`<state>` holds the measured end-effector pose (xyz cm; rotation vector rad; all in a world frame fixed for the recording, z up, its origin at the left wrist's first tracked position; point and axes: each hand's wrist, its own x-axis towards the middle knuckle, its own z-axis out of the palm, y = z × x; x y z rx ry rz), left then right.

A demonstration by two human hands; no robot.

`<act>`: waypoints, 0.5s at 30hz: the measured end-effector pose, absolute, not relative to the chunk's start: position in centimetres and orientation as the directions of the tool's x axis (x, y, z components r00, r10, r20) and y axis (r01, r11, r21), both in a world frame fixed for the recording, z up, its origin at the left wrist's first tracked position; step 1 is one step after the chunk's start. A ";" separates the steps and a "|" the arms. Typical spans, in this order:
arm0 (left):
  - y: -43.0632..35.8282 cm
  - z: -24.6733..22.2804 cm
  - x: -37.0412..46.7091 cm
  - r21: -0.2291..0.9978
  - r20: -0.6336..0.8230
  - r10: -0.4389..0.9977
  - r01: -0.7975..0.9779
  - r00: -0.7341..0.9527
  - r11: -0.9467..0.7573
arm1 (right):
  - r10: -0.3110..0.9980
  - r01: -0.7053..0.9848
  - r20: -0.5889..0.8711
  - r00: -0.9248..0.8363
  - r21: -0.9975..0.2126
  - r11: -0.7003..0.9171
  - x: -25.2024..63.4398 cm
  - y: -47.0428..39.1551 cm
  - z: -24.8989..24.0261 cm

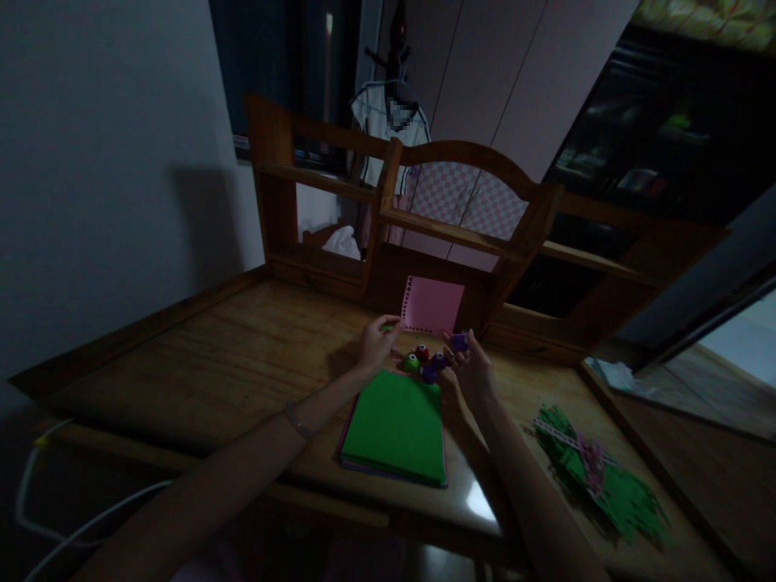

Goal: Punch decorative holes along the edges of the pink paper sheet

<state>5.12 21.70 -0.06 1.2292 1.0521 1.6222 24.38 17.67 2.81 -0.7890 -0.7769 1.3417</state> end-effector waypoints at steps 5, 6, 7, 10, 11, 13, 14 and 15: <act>21.7 -0.2 5.1 0.945 0.285 0.944 -0.118 -0.168 -0.306 | 0.997 -0.532 0.033 0.070 -0.844 0.065 24.3 17.6 2.9; 21.8 -0.2 5.1 0.945 0.282 0.944 -0.121 -0.169 -0.304 | 0.997 -0.531 0.036 0.066 -0.845 0.066 24.3 17.6 2.9; 21.8 -0.3 5.1 0.945 0.282 0.944 -0.122 -0.172 -0.304 | 0.997 -0.531 0.038 0.064 -0.845 0.066 24.4 17.6 2.9; 21.9 -0.3 5.0 0.939 0.301 0.937 -0.116 -0.178 -0.323 | 0.997 -0.540 0.031 0.072 -0.839 0.065 24.3 17.6 2.9; 21.9 -0.4 5.0 0.938 0.307 0.935 -0.113 -0.177 -0.329 | 0.997 -0.545 0.028 0.075 -0.836 0.065 24.3 17.6 2.8; 22.0 -0.4 5.0 0.938 0.310 0.935 -0.107 -0.172 -0.330 | 0.997 -0.549 0.028 0.072 -0.833 0.063 24.3 17.6 2.8; 22.0 -0.5 5.0 0.939 0.306 0.936 -0.109 -0.173 -0.327 | 0.997 -0.549 0.030 0.069 -0.833 0.063 24.4 17.7 2.8; 22.0 -0.5 5.0 0.940 0.299 0.938 -0.112 -0.174 -0.321 | 0.997 -0.547 0.032 0.067 -0.835 0.063 24.4 17.7 2.8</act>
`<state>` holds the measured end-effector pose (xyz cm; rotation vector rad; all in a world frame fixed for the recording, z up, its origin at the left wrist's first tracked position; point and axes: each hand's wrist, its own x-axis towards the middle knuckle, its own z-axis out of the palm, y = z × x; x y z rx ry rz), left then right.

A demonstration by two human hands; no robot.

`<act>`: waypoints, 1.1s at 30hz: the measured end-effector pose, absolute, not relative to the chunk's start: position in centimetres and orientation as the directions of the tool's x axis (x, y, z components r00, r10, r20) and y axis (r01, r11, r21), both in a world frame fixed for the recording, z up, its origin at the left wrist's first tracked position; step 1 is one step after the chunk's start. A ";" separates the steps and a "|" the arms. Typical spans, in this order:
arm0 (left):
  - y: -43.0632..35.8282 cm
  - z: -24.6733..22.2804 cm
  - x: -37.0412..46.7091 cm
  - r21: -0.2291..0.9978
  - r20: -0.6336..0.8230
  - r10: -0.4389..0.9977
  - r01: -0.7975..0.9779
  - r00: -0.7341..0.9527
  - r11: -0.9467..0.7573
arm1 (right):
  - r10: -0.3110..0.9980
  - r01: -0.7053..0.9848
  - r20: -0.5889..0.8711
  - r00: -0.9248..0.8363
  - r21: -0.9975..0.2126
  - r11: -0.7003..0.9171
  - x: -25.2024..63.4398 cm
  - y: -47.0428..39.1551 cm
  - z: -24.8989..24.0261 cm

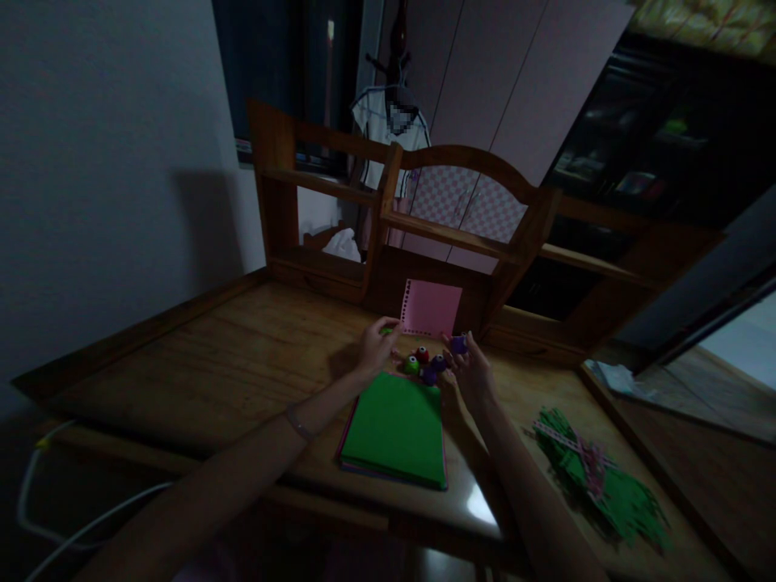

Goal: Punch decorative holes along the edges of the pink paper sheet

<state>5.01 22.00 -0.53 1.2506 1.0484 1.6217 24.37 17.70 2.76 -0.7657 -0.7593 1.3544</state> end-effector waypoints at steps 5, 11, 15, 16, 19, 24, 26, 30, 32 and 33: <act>22.0 -0.6 5.0 0.941 0.291 0.940 -0.126 -0.180 -0.315 | 0.997 -0.549 0.034 0.076 -0.833 0.070 24.5 17.8 2.6; 21.8 -0.4 5.0 0.939 0.292 0.939 -0.132 -0.181 -0.317 | 0.997 -0.554 0.030 0.068 -0.830 0.063 24.5 17.9 2.6; 21.9 -0.5 5.0 0.945 0.277 0.944 -0.129 -0.180 -0.302 | 0.997 -0.556 0.019 0.072 -0.830 0.056 24.4 17.9 2.7; 21.9 -0.5 5.0 0.946 0.270 0.946 -0.132 -0.180 -0.295 | 0.997 -0.555 0.014 0.074 -0.830 0.053 24.4 17.8 2.8; 22.0 -0.5 5.0 0.948 0.257 0.950 -0.144 -0.179 -0.284 | 0.997 -0.548 0.007 0.079 -0.835 0.049 24.3 17.8 2.8; 21.8 -0.3 5.0 0.948 0.253 0.950 -0.150 -0.183 -0.281 | 0.997 -0.551 0.021 0.069 -0.833 0.056 24.4 17.8 2.7; 21.8 -0.2 5.0 0.949 0.247 0.952 -0.153 -0.178 -0.275 | 0.997 -0.555 0.023 0.069 -0.830 0.058 24.5 17.8 2.6; 21.8 -0.3 5.0 0.949 0.249 0.950 -0.150 -0.186 -0.278 | 0.997 -0.562 0.030 0.064 -0.825 0.061 24.5 17.9 2.6; 21.8 -0.3 5.0 0.949 0.255 0.949 -0.143 -0.185 -0.282 | 0.998 -0.565 0.018 0.061 -0.824 0.050 24.5 17.8 2.6; 21.8 -0.3 5.1 0.949 0.255 0.949 -0.141 -0.184 -0.283 | 0.998 -0.565 0.013 0.058 -0.824 0.044 24.5 17.8 2.6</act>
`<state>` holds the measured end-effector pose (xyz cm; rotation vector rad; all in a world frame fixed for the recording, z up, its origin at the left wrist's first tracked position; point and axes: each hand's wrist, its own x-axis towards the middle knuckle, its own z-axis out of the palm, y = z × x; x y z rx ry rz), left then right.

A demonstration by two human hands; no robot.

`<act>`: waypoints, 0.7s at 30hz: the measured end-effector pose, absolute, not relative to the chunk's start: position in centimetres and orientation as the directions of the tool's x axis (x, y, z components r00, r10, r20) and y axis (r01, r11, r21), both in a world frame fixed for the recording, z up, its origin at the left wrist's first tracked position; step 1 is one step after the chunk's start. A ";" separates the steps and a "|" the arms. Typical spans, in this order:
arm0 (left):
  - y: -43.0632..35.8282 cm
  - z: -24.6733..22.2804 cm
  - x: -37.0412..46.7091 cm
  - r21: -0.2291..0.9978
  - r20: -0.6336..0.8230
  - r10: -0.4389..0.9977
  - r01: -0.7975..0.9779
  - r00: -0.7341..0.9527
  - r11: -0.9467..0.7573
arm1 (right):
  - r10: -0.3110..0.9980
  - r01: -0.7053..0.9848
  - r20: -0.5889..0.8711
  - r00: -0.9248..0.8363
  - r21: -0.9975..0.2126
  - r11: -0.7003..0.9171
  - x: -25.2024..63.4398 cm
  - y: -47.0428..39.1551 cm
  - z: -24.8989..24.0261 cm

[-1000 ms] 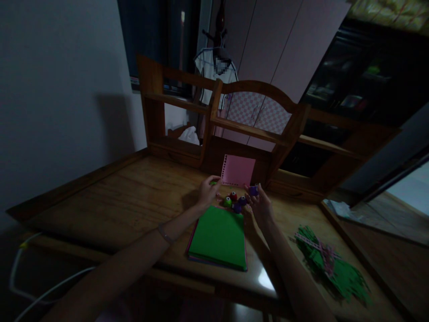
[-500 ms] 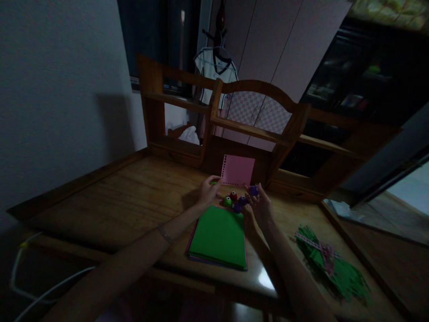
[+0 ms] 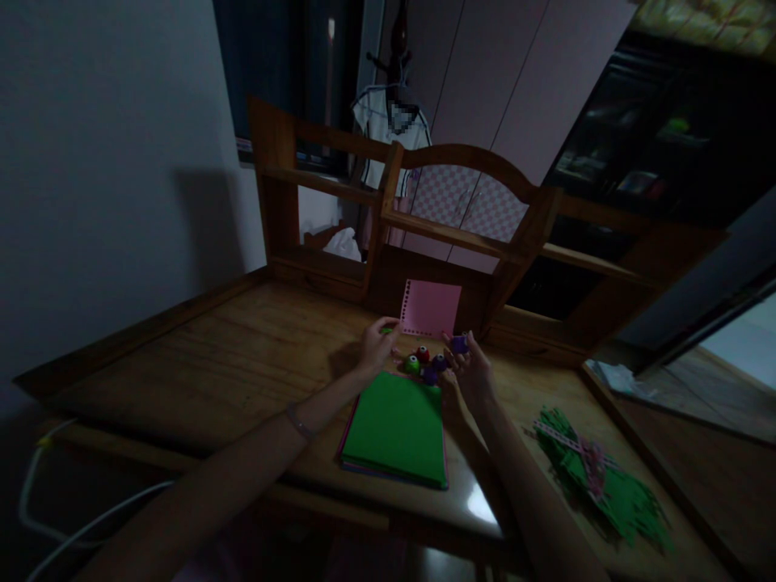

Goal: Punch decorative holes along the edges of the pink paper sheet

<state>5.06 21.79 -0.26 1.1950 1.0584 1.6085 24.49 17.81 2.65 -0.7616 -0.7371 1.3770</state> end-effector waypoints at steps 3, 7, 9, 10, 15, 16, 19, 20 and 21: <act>21.6 -0.1 5.1 0.952 0.241 0.953 -0.147 -0.183 -0.269 | 0.998 -0.563 0.023 0.064 -0.825 0.056 24.4 17.7 2.7; 21.5 0.1 5.1 0.955 0.228 0.955 -0.148 -0.192 -0.258 | 0.996 -0.542 0.025 0.081 -0.838 0.065 24.4 17.7 2.7; 21.6 0.0 5.1 0.951 0.245 0.951 -0.146 -0.189 -0.274 | 0.996 -0.536 0.020 0.081 -0.842 0.061 24.4 17.8 2.7; 21.7 -0.1 5.0 0.948 0.255 0.949 -0.145 -0.185 -0.283 | 0.996 -0.536 0.019 0.084 -0.842 0.061 24.4 17.8 2.8; 21.6 -0.1 4.8 0.944 0.256 0.951 -0.166 -0.172 -0.284 | 0.996 -0.547 0.005 0.089 -0.835 0.053 24.4 17.8 2.8; 21.5 0.0 4.8 0.945 0.243 0.955 -0.181 -0.170 -0.273 | 0.996 -0.551 0.008 0.088 -0.833 0.055 24.4 17.8 2.8; 21.2 0.3 4.8 0.947 0.207 0.965 -0.215 -0.163 -0.239 | 0.996 -0.557 0.018 0.087 -0.828 0.064 24.4 17.7 2.7; 21.1 0.4 4.8 0.947 0.203 0.965 -0.216 -0.164 -0.236 | 0.997 -0.556 0.015 0.080 -0.829 0.057 24.4 17.7 2.8; 21.1 0.4 4.8 0.948 0.203 0.965 -0.212 -0.165 -0.236 | 0.997 -0.554 0.011 0.076 -0.831 0.051 24.4 17.6 2.8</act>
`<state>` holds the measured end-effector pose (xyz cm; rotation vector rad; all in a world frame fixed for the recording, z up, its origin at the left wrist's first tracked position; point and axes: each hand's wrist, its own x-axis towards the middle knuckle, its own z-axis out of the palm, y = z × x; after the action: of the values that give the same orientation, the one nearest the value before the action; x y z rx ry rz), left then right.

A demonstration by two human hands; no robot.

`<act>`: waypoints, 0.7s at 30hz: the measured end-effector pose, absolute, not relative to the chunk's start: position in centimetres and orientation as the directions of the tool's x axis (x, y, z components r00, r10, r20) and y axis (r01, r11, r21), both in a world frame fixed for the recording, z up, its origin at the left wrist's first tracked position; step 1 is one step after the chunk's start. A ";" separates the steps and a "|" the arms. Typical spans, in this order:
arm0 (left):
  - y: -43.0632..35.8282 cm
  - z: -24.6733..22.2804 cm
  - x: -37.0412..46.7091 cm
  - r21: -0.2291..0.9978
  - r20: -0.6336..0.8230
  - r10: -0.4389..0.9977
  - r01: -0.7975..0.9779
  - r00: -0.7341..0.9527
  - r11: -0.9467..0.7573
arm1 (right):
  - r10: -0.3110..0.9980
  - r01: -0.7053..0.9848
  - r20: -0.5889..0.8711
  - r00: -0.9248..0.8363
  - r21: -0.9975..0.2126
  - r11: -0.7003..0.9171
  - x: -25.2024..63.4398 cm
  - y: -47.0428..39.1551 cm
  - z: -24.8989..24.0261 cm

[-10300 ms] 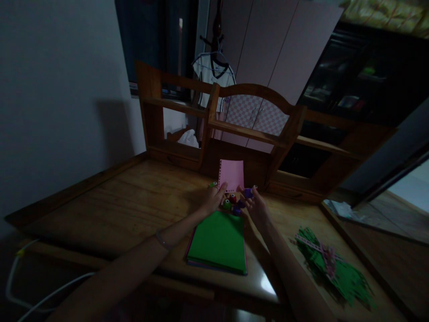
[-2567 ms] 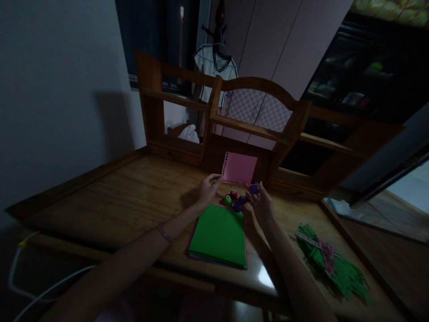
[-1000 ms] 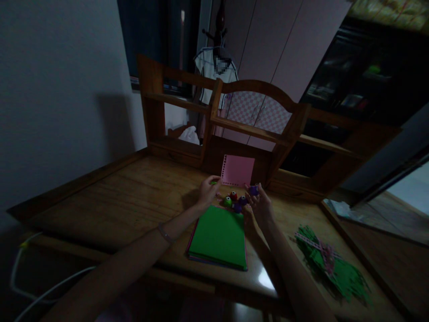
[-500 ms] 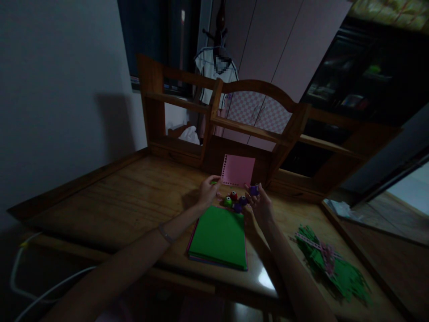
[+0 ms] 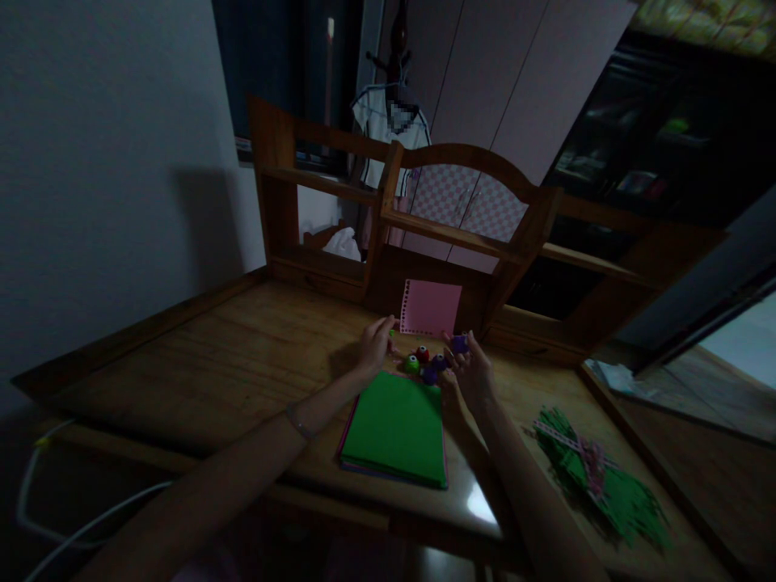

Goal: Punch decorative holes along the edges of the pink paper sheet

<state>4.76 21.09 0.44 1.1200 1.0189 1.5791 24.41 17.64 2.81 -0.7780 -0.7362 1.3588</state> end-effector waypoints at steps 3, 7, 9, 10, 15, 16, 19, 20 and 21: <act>21.0 0.5 4.8 0.950 0.219 0.962 -0.188 -0.164 -0.249 | 0.998 -0.547 0.008 0.063 -0.836 0.041 24.4 17.5 3.0; 21.1 0.3 4.8 0.950 0.235 0.960 -0.172 -0.150 -0.259 | 0.997 -0.550 0.005 0.082 -0.834 0.050 24.4 17.6 3.0; 21.2 0.3 4.8 0.951 0.238 0.961 -0.167 -0.139 -0.259 | 0.996 -0.556 0.006 0.085 -0.830 0.052 24.4 17.7 2.9; 21.3 0.2 4.8 0.952 0.240 0.961 -0.162 -0.136 -0.260 | 0.996 -0.558 0.008 0.084 -0.828 0.054 24.5 17.7 2.8; 21.8 -0.4 4.9 0.953 0.252 0.958 -0.139 -0.138 -0.271 | 0.997 -0.532 0.023 0.068 -0.845 0.056 24.5 17.5 2.9; 21.9 -0.6 4.9 0.954 0.250 0.959 -0.135 -0.135 -0.268 | 0.998 -0.528 0.026 0.064 -0.848 0.056 24.5 17.4 3.0; 22.3 -1.1 5.0 0.958 0.243 0.961 -0.120 -0.131 -0.259 | 0.997 -0.530 0.023 0.068 -0.846 0.056 24.5 17.4 3.0; 22.4 -1.3 5.0 0.959 0.243 0.961 -0.114 -0.131 -0.258 | 0.998 -0.532 0.023 0.066 -0.845 0.054 24.5 17.4 3.0; 22.5 -1.3 5.0 0.961 0.241 0.962 -0.110 -0.132 -0.256 | 0.998 -0.535 0.023 0.066 -0.843 0.055 24.5 17.5 3.0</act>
<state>5.01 22.45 -1.31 1.2357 1.0692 1.5391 24.46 17.47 2.99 -0.7843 -0.7655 1.3548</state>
